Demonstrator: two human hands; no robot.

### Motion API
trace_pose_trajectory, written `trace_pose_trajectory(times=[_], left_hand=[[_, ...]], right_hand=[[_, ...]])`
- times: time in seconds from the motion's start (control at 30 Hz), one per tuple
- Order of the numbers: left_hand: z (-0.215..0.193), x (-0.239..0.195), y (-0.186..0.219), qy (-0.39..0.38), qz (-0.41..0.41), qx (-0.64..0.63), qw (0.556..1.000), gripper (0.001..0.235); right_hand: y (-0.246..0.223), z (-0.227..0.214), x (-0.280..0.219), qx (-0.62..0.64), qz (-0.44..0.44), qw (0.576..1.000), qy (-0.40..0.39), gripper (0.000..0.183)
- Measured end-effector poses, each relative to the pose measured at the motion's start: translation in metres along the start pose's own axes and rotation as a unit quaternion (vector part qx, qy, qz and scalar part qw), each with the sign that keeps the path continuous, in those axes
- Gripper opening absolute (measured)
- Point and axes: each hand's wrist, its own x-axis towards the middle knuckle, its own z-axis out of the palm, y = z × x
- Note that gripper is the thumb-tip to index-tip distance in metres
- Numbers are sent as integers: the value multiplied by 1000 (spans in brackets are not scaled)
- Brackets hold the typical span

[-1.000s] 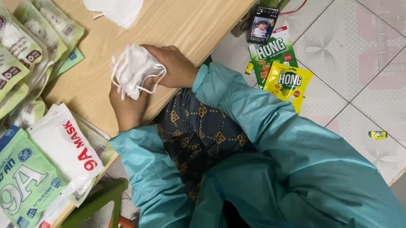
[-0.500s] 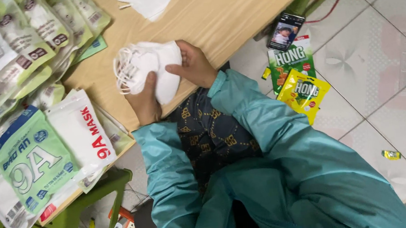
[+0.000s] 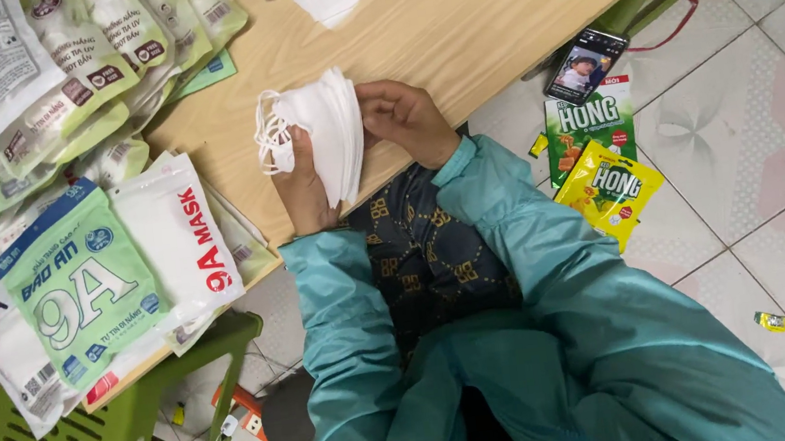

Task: Fold face masks and insert them into plastic packaging bags

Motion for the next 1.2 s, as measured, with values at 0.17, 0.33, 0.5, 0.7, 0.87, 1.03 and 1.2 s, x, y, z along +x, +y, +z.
trace_pose_trajectory(times=[0.17, 0.33, 0.5, 0.7, 0.87, 1.03, 1.2], left_hand=[[4, -5, 7, -12, 0, -3, 1000, 37], [-17, 7, -10, -9, -12, -8, 1000, 39], [-4, 1, 1, -9, -23, -16, 1000, 40], [-6, -2, 2, -8, -29, -7, 1000, 44], [-17, 1, -8, -24, -15, -1, 1000, 46], [-9, -3, 0, -15, -22, -12, 1000, 44], [-8, -4, -9, -17, -3, -6, 1000, 43]], right_hand=[[2, -7, 0, -2, -17, 1000, -15, 46], [-8, -3, -2, 16, 6, 999, -30, 52], [-25, 6, -3, 28, 10, 999, -39, 60], [-34, 10, -4, 24, 14, 999, -36, 67], [-17, 6, -5, -23, 14, 999, -21, 66], [8, -13, -5, -57, -5, 998, 5, 23], [23, -23, 1, -49, -2, 999, 22, 22]])
